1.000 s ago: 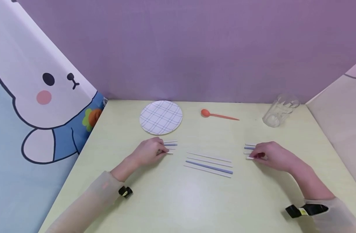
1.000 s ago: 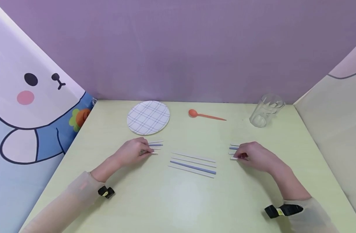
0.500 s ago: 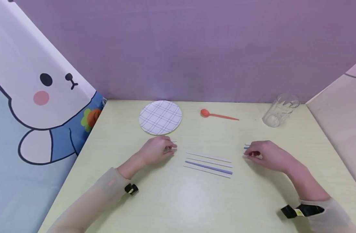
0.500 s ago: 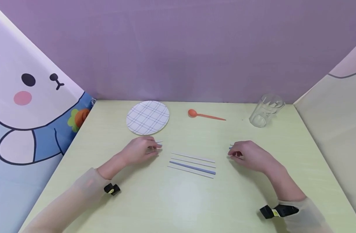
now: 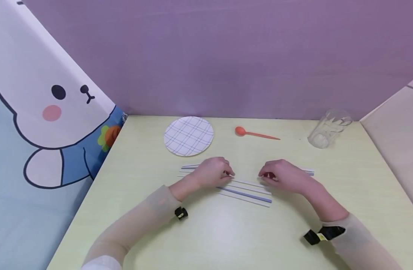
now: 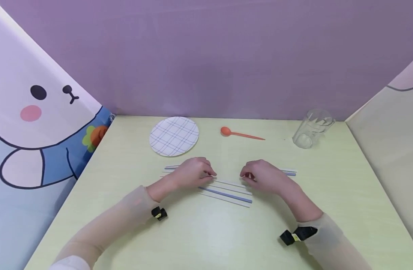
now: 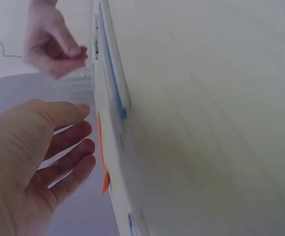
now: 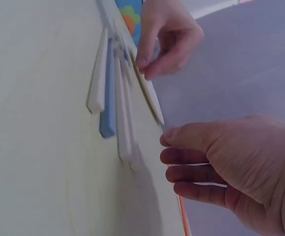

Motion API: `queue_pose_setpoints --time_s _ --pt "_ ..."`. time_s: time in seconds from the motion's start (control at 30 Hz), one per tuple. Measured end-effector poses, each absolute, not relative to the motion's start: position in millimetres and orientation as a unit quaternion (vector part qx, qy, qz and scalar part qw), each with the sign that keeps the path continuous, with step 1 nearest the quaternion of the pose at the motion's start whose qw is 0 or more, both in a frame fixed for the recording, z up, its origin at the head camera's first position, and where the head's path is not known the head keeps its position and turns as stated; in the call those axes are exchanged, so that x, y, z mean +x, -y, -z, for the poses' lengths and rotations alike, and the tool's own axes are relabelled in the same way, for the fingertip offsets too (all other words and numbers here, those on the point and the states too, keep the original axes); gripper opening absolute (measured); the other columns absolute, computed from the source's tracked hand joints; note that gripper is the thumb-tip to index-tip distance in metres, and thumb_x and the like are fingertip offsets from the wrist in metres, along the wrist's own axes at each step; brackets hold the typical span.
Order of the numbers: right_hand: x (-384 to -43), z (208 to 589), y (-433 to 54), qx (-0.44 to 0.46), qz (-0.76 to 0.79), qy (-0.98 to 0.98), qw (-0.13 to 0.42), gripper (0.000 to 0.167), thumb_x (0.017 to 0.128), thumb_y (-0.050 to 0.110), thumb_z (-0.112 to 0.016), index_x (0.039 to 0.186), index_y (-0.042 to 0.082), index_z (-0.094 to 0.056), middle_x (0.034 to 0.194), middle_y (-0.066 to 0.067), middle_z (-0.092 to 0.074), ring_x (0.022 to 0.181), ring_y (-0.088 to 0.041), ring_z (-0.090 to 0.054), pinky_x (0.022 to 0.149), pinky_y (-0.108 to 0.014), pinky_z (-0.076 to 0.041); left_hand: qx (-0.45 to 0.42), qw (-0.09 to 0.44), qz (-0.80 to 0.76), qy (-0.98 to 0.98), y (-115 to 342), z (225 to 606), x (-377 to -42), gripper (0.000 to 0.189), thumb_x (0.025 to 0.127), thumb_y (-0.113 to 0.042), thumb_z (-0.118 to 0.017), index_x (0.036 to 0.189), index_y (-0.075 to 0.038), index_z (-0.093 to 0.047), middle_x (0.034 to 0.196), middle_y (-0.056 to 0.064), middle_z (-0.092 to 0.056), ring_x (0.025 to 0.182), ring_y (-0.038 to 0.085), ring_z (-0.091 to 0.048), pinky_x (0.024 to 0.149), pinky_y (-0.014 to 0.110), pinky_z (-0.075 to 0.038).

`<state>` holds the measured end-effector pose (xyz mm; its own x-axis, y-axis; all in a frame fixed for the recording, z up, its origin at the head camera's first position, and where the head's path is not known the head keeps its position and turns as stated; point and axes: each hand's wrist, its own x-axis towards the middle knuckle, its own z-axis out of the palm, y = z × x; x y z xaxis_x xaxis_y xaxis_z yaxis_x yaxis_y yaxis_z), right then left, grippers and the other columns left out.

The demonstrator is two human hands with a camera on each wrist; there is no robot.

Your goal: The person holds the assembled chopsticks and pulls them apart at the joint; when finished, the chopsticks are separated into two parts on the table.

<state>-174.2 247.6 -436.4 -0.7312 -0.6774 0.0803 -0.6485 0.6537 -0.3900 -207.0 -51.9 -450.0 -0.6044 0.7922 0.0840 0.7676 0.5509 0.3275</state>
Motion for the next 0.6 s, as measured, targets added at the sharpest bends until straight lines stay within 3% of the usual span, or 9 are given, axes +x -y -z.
queue_pose_setpoints --time_s 0.37,0.6 --pt "-182 454 -220 -0.395 0.191 -0.897 0.046 0.008 0.089 0.01 -0.081 0.092 0.017 -0.078 0.083 0.009 -0.065 0.074 -0.005 -0.056 0.069 -0.023 -0.051 0.445 0.062 -0.143 -0.882 36 460 -209 0.014 0.097 -0.021 -0.077 0.108 -0.016 -0.085 0.097 -0.004 -0.077 0.091 0.01 -0.071 0.085 0.026 -0.059" --pt "-184 453 -213 -0.386 0.177 -0.905 0.024 0.015 0.09 0.001 -0.071 0.092 0.016 -0.072 0.088 0.008 -0.063 0.076 -0.003 -0.053 0.071 -0.024 -0.052 0.442 0.037 -0.138 -0.886 33 463 -211 0.007 0.097 -0.016 -0.073 0.1 -0.015 -0.08 0.094 -0.004 -0.076 0.089 0.011 -0.07 0.077 0.025 -0.058"
